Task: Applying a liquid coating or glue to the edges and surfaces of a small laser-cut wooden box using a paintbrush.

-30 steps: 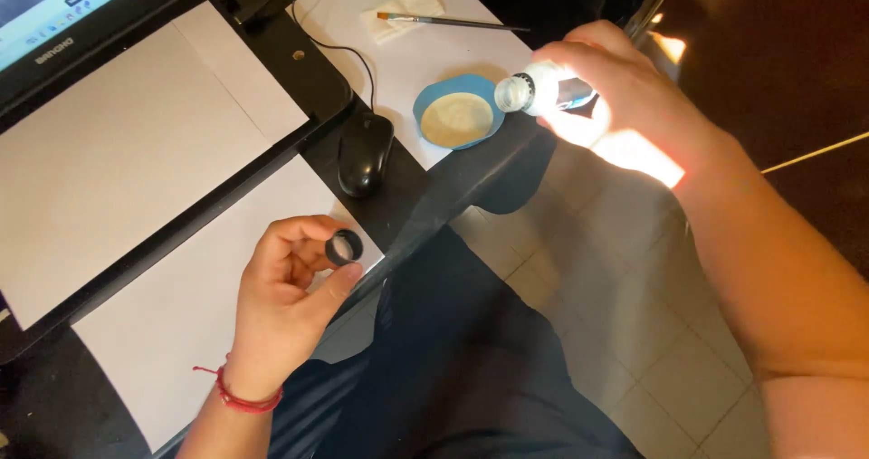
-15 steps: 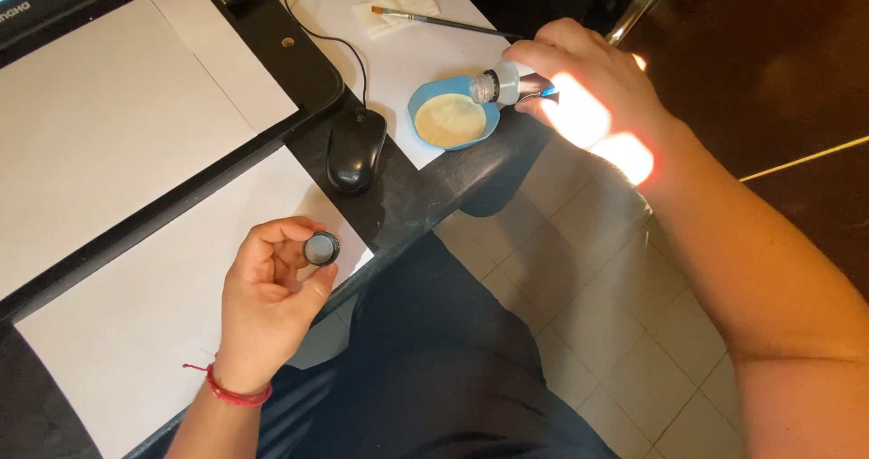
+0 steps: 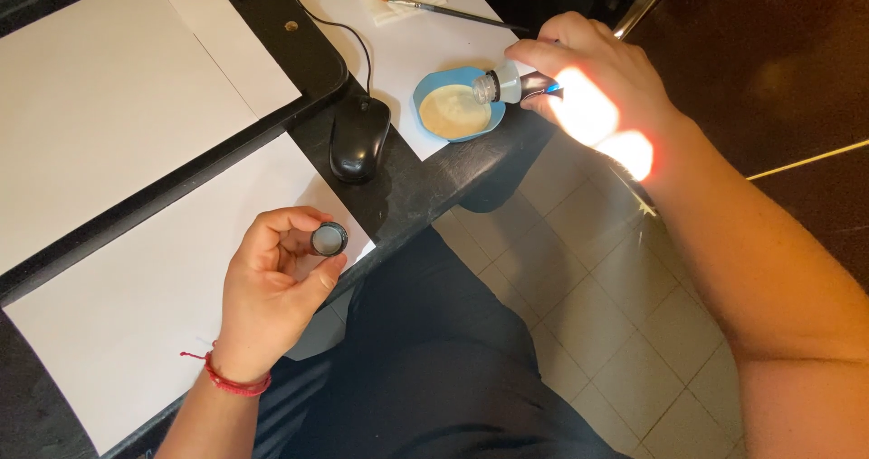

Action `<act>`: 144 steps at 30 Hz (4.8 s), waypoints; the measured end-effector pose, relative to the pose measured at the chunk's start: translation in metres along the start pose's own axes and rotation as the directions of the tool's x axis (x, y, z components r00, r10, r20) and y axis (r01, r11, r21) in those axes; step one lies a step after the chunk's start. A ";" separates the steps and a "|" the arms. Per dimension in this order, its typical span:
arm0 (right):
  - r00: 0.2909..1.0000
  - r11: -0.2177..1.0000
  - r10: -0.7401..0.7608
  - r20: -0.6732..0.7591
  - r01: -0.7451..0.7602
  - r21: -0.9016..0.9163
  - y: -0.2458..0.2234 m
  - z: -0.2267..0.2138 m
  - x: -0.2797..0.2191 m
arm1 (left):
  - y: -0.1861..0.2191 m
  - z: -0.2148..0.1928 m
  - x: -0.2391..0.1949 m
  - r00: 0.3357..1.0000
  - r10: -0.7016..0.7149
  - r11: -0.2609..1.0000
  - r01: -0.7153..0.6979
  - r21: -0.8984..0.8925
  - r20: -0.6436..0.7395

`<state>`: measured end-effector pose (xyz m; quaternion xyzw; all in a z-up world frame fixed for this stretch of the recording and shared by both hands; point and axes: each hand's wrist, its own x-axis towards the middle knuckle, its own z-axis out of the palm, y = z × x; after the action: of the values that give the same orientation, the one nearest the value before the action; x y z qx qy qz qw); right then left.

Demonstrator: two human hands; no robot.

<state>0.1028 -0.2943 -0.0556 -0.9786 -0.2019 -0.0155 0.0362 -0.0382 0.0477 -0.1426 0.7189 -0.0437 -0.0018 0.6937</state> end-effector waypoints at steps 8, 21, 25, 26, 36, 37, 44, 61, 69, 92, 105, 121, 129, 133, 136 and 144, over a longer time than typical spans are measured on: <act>0.997 0.998 -0.066 -0.030 0.066 -0.007 0.003 0.004 0.002 | 0.000 0.000 0.000 1.000 0.005 1.000 -0.005 0.028 0.008; 0.998 0.998 -0.055 -0.029 0.056 0.043 -0.008 0.003 0.003 | 0.000 -0.001 0.000 0.999 0.036 0.999 -0.036 -0.022 0.015; 0.999 0.959 -0.030 -0.034 0.038 0.281 -0.015 0.001 0.001 | 0.001 -0.002 -0.001 0.999 0.035 0.999 -0.035 -0.001 0.021; 1.000 0.927 0.000 0.016 -0.007 0.376 -0.018 -0.001 0.001 | 0.001 -0.002 -0.001 0.999 0.042 0.999 -0.042 -0.017 0.026; 0.987 0.866 -0.011 0.160 -0.071 0.496 -0.007 -0.006 0.005 | 0.001 -0.001 -0.001 0.997 0.067 0.997 -0.066 -0.027 0.030; 0.983 0.899 0.037 0.181 -0.112 0.424 -0.008 -0.008 0.006 | 0.002 -0.001 -0.001 0.998 0.062 0.998 -0.062 -0.007 0.029; 0.968 0.922 0.134 0.213 -0.201 0.331 -0.002 -0.012 0.007 | 0.000 -0.001 -0.001 0.995 0.090 0.991 -0.094 0.094 0.053; 0.942 -0.044 -0.174 0.287 -0.299 0.953 -0.032 0.021 -0.020 | 0.024 0.003 0.000 0.992 0.102 0.942 -0.122 0.313 0.080; 0.879 -0.177 -0.451 0.156 -0.260 0.949 -0.087 0.020 -0.047 | 0.061 0.017 -0.004 0.975 0.211 0.968 -0.219 0.122 0.073; 0.943 0.539 -0.304 -0.136 0.287 0.792 -0.144 0.009 -0.084 | 0.112 -0.003 -0.027 0.808 0.510 0.731 -0.587 0.347 0.295; 0.814 0.690 -0.339 -0.472 0.556 0.463 -0.146 0.018 -0.098 | 0.119 0.008 -0.033 0.820 0.450 0.558 -0.567 0.605 0.354; 0.649 -0.447 -0.760 0.011 -0.536 0.716 -0.153 0.022 -0.101 | 0.145 -0.004 -0.025 0.509 0.558 0.489 -0.840 0.236 0.656; 0.754 0.620 -0.279 -0.595 0.615 0.487 -0.179 0.024 -0.108 | 0.126 0.001 -0.039 0.930 0.190 0.452 -0.367 0.813 0.314; 0.579 0.743 -0.312 -0.753 0.643 0.186 -0.186 0.024 -0.107 | 0.129 0.006 -0.043 0.953 0.211 0.338 -0.280 0.899 0.218; 0.766 0.646 -0.267 -0.585 0.593 0.481 -0.189 0.017 -0.120 | 0.129 0.007 -0.047 0.910 0.318 0.313 -0.366 0.877 0.266; 0.503 -0.257 -0.804 0.317 -0.775 0.577 -0.169 0.087 -0.148 | 0.130 0.012 -0.062 0.532 0.643 0.259 -0.828 0.498 0.550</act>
<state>-0.0984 -0.1906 -0.1383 -0.3184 -0.1214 0.6414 0.6874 -0.1084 0.0357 -0.0167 0.8126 -0.4542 0.2555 0.2610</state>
